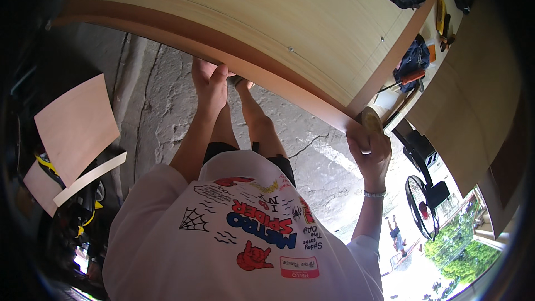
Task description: The person applies brown edge banding tape to the edges of a rectangular wooden board. They smooth the tape with a cloth, trim excess with a utility knife, and repeat the process on multiple edges. The board is flipped to work on different sides.
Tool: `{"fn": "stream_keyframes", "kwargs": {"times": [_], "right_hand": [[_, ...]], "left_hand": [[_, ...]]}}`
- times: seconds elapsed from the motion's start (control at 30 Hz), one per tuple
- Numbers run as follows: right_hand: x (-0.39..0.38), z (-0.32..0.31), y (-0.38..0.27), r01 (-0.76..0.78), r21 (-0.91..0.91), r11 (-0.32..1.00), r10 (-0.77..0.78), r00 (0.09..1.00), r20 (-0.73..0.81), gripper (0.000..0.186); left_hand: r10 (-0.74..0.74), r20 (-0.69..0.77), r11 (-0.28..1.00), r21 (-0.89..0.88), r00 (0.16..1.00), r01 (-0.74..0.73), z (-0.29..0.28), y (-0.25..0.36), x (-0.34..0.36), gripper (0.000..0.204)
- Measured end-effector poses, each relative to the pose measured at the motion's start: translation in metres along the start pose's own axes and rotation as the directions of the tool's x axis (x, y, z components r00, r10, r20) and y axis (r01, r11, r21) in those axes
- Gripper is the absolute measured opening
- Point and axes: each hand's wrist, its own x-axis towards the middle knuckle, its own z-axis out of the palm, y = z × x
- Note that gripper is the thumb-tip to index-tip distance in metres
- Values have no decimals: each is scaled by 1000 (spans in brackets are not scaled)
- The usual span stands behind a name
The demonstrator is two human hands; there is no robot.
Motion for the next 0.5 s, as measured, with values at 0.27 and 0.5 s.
{"fn": "stream_keyframes", "kwargs": {"times": [0.27, 0.5], "right_hand": [[2, 2, 2, -7, 25, 1000, 7, 1000, -13, 34], [2, 2, 1, 2, 26, 1000, -1, 1000, -28, 41]], "left_hand": [[-27, 36, 1000, 13, 999, 26, 7, -19, -13, 94], [-48, 35, 993, 112, 998, 43, 28, -28, -31, 76]]}}
